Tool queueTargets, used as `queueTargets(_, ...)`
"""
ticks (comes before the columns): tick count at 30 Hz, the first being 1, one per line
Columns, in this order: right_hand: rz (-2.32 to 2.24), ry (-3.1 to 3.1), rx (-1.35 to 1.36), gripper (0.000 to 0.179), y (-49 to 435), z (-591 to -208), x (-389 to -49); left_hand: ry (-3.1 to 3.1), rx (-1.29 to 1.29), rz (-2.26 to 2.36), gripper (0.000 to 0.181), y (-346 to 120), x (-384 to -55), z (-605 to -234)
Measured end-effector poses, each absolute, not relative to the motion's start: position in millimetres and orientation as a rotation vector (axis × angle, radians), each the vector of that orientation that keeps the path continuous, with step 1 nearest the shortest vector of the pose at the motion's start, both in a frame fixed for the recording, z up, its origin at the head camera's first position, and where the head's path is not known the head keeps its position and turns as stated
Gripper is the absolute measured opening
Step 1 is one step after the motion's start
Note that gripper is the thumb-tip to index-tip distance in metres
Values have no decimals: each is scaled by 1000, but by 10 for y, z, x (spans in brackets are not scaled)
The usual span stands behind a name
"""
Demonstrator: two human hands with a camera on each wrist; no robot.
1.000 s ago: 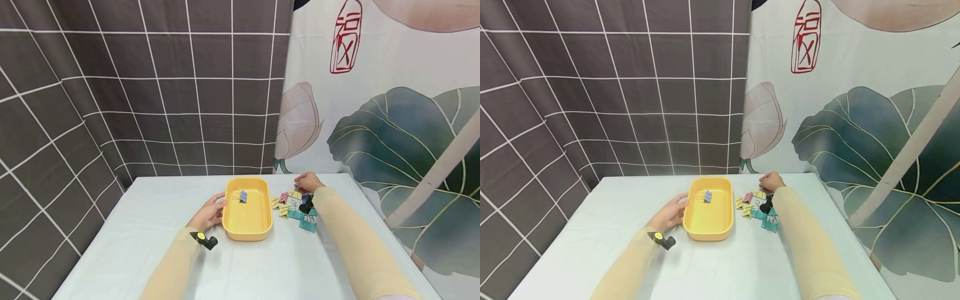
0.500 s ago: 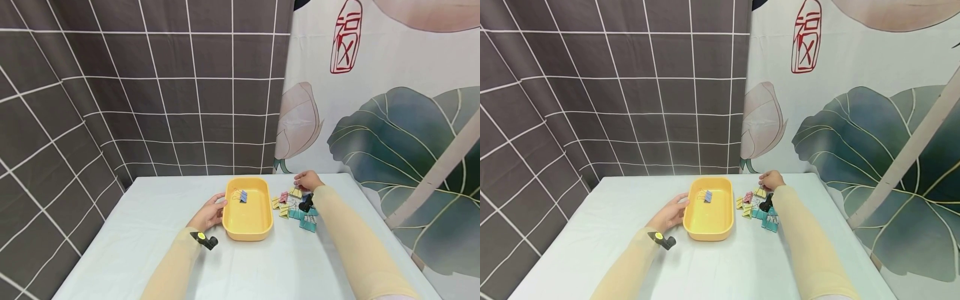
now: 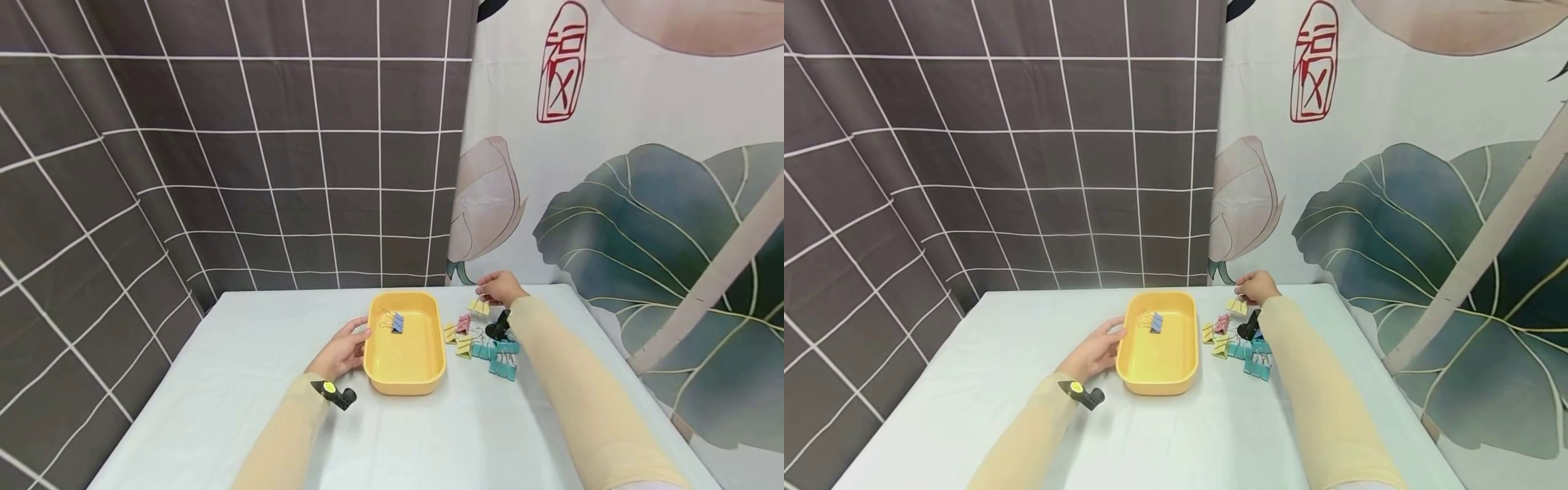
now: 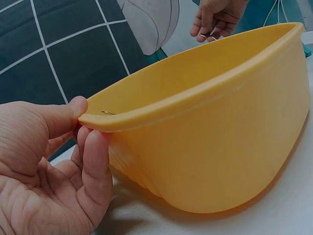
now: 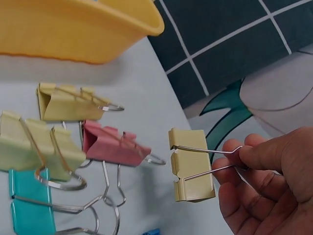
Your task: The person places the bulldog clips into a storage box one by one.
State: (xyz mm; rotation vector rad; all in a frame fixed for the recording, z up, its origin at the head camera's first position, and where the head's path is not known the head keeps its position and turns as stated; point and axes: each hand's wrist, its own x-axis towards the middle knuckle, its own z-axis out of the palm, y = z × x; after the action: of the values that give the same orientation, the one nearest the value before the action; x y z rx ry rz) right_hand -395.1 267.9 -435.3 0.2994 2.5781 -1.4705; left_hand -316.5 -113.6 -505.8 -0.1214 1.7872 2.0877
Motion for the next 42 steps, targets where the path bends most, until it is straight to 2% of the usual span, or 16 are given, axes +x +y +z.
queueTargets(10,-1482,2574,234,35,2553,-4216,-4035,1780,-134,2095,48,-1121,-3163,-5061)
queueTargets(23,-1469,2617,208,26,2232,-4080,-4052,1771,-136,2095,49,-1125,-3166,-5058)
queueTargets(34,-1479,2594,178,30,2026,-4031,-4071,1775,-139,2089,49,-1123,-3144,-5040)
queueTargets(42,-1515,2587,43,25,1885,-4014,-4024,1751,-112,2098,51,-1125,-3150,-5041)
